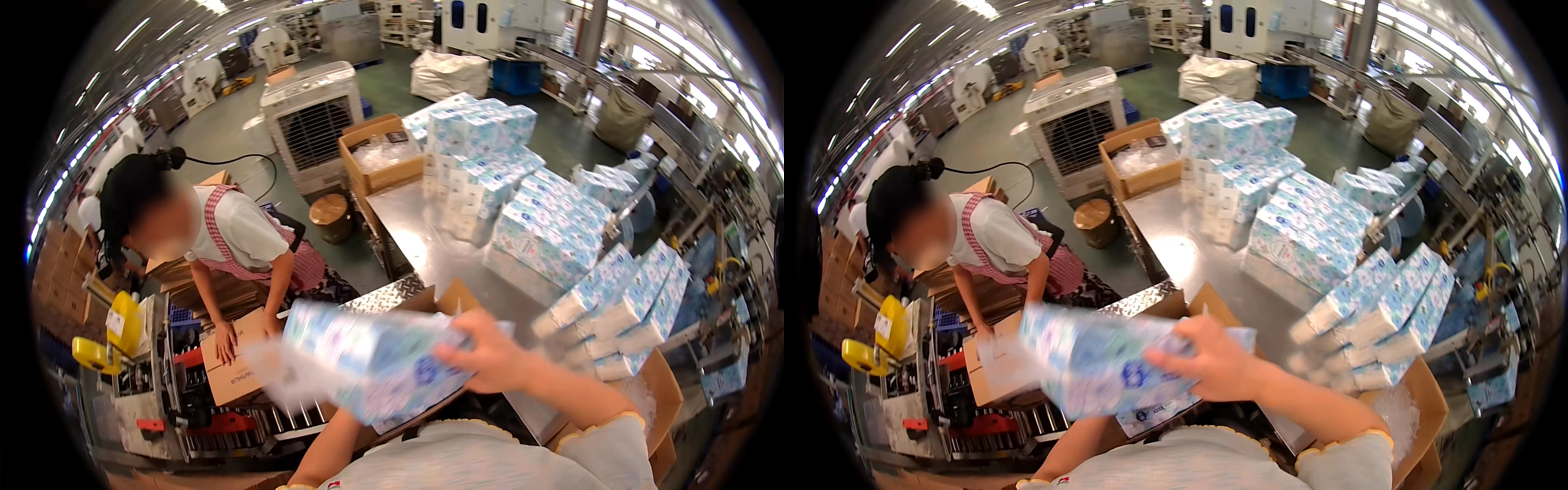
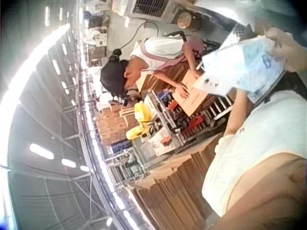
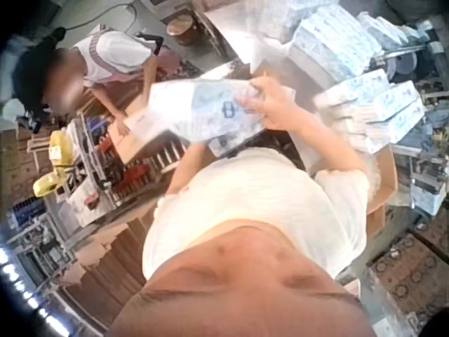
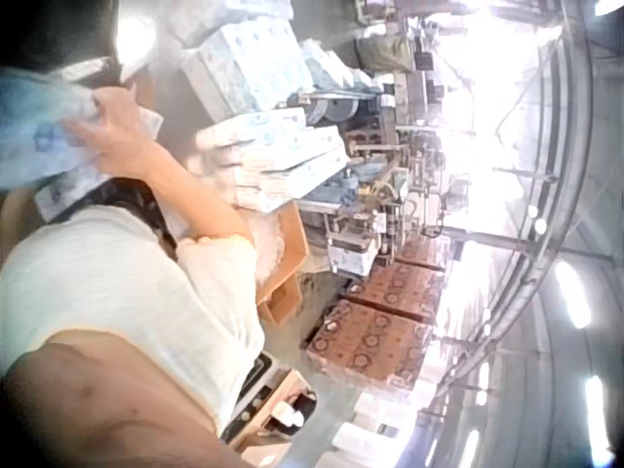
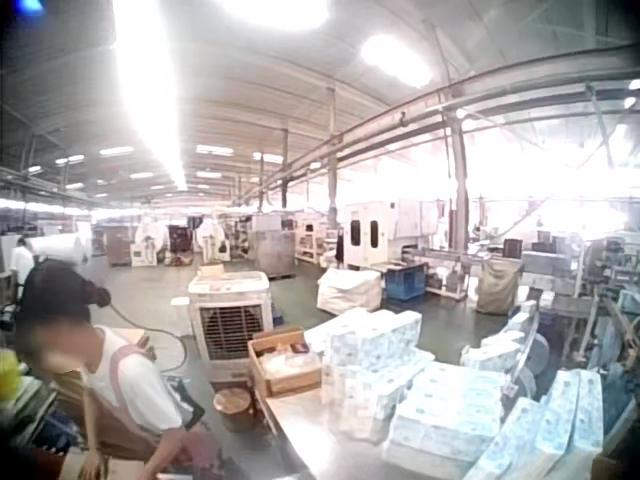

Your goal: The person picks up packs of paper towels from a table and places them into cardboard boxes, moving the boxes onto a conveyor when full and preparing new boxes by hand.

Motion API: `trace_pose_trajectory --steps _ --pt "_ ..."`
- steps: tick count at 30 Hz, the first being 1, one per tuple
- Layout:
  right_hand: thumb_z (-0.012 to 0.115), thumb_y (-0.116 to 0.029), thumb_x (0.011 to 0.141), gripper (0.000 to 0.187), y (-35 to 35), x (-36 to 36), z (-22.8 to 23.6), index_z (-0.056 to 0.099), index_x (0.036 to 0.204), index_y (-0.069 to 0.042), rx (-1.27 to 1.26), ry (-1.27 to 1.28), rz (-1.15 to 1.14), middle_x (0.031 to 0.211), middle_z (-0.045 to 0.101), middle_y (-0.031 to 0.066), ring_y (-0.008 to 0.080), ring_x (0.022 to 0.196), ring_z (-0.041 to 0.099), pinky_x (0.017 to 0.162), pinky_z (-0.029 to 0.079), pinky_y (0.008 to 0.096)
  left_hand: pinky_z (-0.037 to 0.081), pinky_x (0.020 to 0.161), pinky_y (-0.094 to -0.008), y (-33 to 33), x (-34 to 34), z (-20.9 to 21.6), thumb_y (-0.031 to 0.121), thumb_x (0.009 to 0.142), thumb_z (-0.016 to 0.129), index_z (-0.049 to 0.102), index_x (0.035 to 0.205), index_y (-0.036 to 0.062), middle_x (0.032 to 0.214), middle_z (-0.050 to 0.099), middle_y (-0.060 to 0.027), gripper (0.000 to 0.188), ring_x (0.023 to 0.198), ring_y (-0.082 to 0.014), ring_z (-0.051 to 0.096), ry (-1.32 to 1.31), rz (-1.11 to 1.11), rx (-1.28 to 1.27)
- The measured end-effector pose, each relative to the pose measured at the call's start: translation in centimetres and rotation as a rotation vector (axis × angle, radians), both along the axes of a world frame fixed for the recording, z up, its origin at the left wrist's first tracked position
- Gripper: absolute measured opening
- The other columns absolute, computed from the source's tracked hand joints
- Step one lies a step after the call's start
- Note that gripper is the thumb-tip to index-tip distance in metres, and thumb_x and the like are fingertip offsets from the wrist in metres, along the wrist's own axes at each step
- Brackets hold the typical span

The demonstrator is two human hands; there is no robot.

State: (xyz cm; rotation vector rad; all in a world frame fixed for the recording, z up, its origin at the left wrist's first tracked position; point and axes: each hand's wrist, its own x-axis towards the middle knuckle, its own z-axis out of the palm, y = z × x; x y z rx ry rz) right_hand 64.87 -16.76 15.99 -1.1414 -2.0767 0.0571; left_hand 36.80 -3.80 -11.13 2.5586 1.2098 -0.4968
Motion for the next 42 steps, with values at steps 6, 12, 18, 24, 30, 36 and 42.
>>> trace_pose_trajectory --steps 6,12,18,24,30,36,42 --pt "0.067 0.004 0.071 0.080 5.0 -4.7 -1.9 0.059 0.141 -0.035 0.002 -0.061 0.399 0.111 0.049 0.0138 0.0355 0.101 0.053 0.095 0.046 0.0459 0.035 0.113 -0.0522 -3.5 -2.2 1.9 0.016 0.084 0.062 0.050 0.135 0.0055 0.135 0.054 -0.0176 0.054 0.128 -0.0365 0.051 -0.050 -0.075 0.014" --pt "0.061 -0.001 0.080 0.078 7.8 -4.5 -5.1 0.050 0.149 -0.036 -0.042 -0.158 0.608 0.116 0.052 0.0164 0.0357 0.112 0.053 0.104 0.041 0.0473 0.036 0.113 -0.0498 -3.9 -0.3 -4.2 0.019 0.087 0.060 0.050 0.139 0.0063 0.139 0.054 -0.0177 0.055 0.130 -0.0368 0.050 -0.069 0.069 0.227" --pt "0.068 -0.011 0.084 0.065 14.1 -0.6 -20.6 0.054 0.146 -0.026 -0.275 -0.709 0.257 0.135 0.053 0.0186 0.0352 0.130 0.049 0.112 0.035 0.0537 0.037 0.113 -0.0472 -4.9 3.1 -4.9 0.020 0.093 0.052 0.051 0.139 0.0029 0.136 0.057 -0.0177 0.049 0.128 -0.0339 0.053 -0.003 0.073 0.259" --pt "0.063 -0.045 0.094 0.068 12.2 -2.4 -23.4 0.043 0.153 -0.019 -0.391 -0.476 0.000 0.155 0.039 0.0164 0.0331 0.148 0.030 0.117 0.018 0.0670 0.030 0.117 -0.0511 -3.9 3.2 7.4 0.031 0.093 0.061 0.046 0.145 0.0020 0.147 0.047 -0.0232 0.062 0.139 -0.0377 0.042 -0.266 0.162 0.263" --pt "0.047 -0.071 0.092 0.093 11.6 -0.3 -30.3 0.013 0.164 -0.022 -0.826 -0.570 -0.073 0.171 0.006 0.0115 0.0286 0.158 0.002 0.119 -0.001 0.0699 0.015 0.125 -0.0484 -1.4 -0.8 -3.4 0.066 0.094 0.049 0.015 0.162 0.0052 0.168 0.013 -0.0230 0.097 0.156 -0.0368 0.013 -0.066 0.362 0.109" --pt "0.063 -0.045 0.093 0.070 16.1 2.7 -23.7 0.041 0.152 -0.014 -1.362 -0.170 0.153 0.147 0.051 0.0182 0.0383 0.134 0.048 0.108 0.038 0.0534 0.029 0.117 -0.0488 1.7 -2.5 3.7 0.044 0.088 0.070 0.045 0.147 0.0017 0.154 0.037 -0.0270 0.077 0.144 -0.0419 0.034 -0.204 0.273 -0.157" --pt "0.066 -0.015 0.088 0.028 6.6 5.7 -17.6 0.065 0.110 0.003 -0.631 0.205 -0.797 0.101 0.069 0.0245 0.0432 0.095 0.066 0.083 0.052 0.0514 0.046 0.096 -0.0501 -5.1 -8.2 6.7 0.031 0.080 0.078 0.062 0.123 -0.0019 0.119 0.063 -0.0234 0.056 0.115 -0.0434 0.058 -0.589 0.895 0.345"
